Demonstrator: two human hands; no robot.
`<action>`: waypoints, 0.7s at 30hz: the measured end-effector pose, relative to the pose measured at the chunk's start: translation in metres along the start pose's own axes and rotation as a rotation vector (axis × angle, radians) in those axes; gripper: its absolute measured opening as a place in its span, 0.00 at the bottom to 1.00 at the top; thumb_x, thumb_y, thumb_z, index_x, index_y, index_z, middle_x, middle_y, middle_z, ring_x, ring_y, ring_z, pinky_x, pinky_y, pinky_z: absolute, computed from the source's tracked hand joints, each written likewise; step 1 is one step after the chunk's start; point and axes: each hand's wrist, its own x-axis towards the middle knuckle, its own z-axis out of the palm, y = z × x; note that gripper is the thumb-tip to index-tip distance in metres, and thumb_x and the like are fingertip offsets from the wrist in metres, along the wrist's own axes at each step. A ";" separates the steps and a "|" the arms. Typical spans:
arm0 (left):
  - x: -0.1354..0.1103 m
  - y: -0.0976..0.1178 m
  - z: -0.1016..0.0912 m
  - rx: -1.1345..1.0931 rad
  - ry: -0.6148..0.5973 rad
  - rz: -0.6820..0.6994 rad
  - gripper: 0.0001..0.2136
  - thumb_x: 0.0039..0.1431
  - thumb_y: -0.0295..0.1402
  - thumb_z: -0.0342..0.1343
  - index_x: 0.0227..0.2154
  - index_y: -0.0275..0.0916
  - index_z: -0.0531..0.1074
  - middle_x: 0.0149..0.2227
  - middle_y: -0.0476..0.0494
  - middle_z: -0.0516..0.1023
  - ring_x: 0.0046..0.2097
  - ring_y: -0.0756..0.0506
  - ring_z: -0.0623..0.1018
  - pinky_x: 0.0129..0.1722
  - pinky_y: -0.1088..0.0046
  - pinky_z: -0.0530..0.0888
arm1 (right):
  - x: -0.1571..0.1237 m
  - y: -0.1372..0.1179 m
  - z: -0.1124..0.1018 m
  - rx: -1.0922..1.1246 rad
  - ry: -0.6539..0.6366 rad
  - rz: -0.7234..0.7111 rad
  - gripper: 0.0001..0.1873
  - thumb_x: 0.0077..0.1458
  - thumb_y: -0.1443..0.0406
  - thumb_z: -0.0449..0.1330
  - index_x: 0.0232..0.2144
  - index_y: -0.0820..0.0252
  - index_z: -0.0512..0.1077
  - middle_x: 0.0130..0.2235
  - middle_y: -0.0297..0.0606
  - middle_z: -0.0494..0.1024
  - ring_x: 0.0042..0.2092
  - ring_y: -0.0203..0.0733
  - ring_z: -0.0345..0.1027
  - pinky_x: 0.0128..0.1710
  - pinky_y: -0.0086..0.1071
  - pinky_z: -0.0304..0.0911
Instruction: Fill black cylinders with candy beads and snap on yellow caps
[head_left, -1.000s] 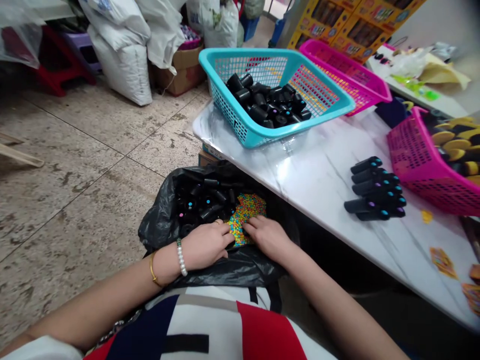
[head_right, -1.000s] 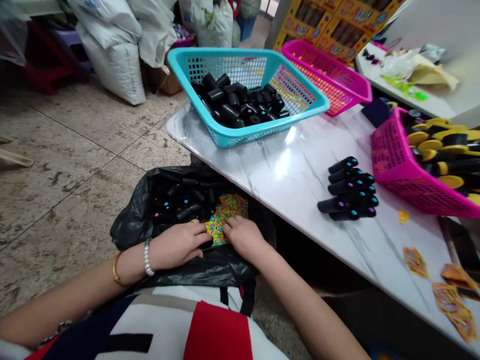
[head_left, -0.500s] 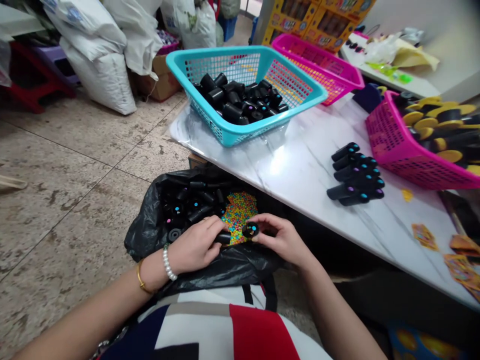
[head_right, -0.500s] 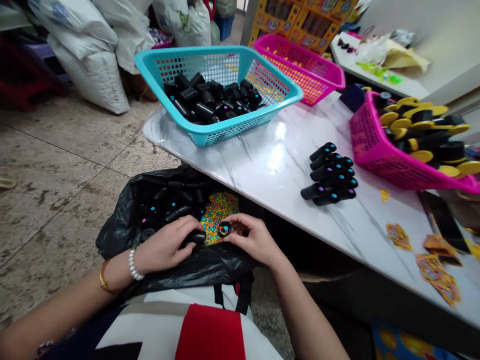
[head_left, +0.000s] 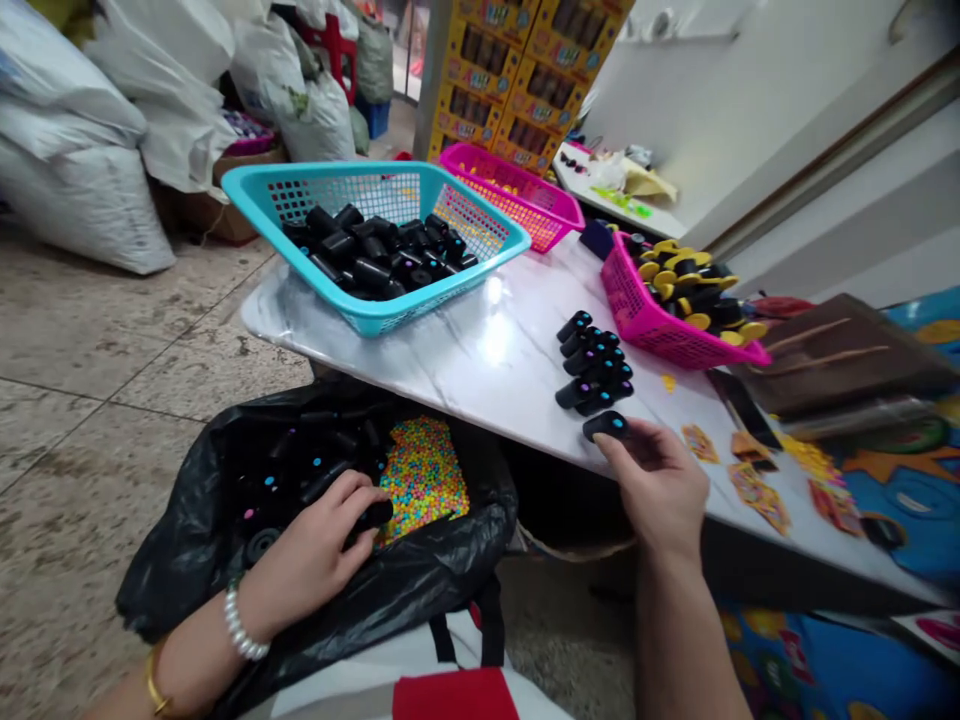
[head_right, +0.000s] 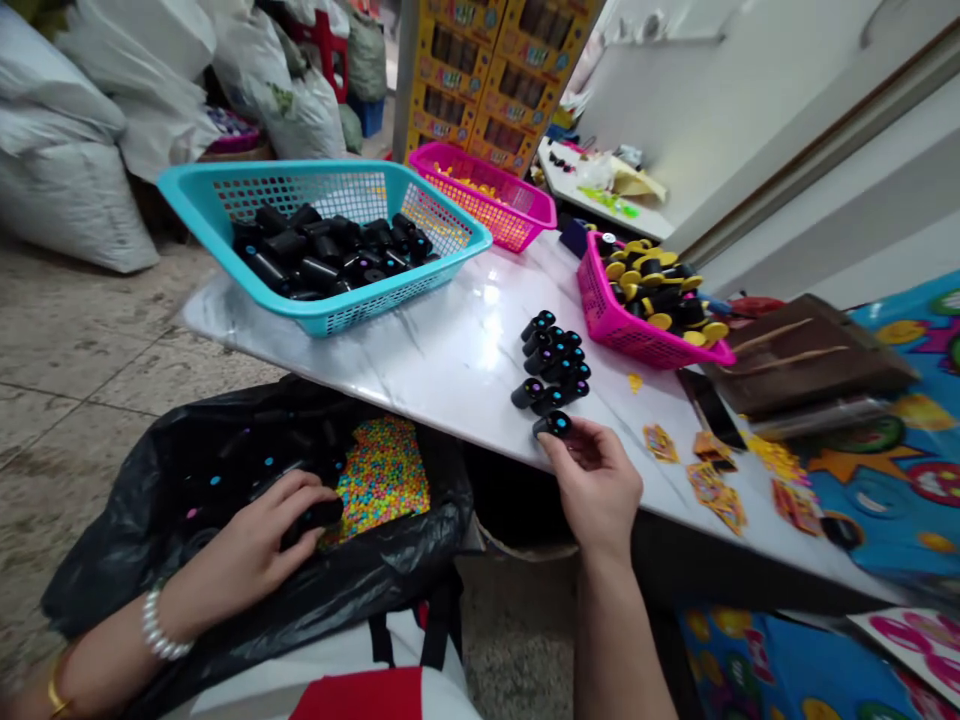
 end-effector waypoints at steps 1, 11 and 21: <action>0.000 -0.001 0.001 0.010 0.007 0.002 0.14 0.58 0.27 0.49 0.48 0.43 0.66 0.47 0.41 0.68 0.46 0.45 0.74 0.46 0.71 0.74 | 0.009 0.004 -0.001 -0.063 0.012 0.008 0.20 0.43 0.57 0.69 0.37 0.61 0.74 0.29 0.35 0.76 0.30 0.39 0.70 0.35 0.35 0.68; 0.000 -0.006 0.003 0.039 0.008 -0.026 0.13 0.61 0.30 0.48 0.48 0.44 0.66 0.47 0.43 0.70 0.45 0.46 0.76 0.46 0.72 0.74 | 0.027 0.015 0.010 -0.230 0.128 -0.104 0.25 0.44 0.55 0.67 0.41 0.63 0.70 0.28 0.35 0.75 0.28 0.39 0.70 0.33 0.33 0.66; 0.001 -0.011 0.007 -0.009 -0.067 -0.022 0.14 0.60 0.29 0.48 0.50 0.42 0.64 0.49 0.42 0.69 0.47 0.46 0.74 0.48 0.70 0.73 | 0.035 -0.008 0.022 -0.037 -0.440 -0.146 0.17 0.53 0.58 0.61 0.43 0.61 0.76 0.41 0.42 0.80 0.40 0.43 0.73 0.43 0.37 0.67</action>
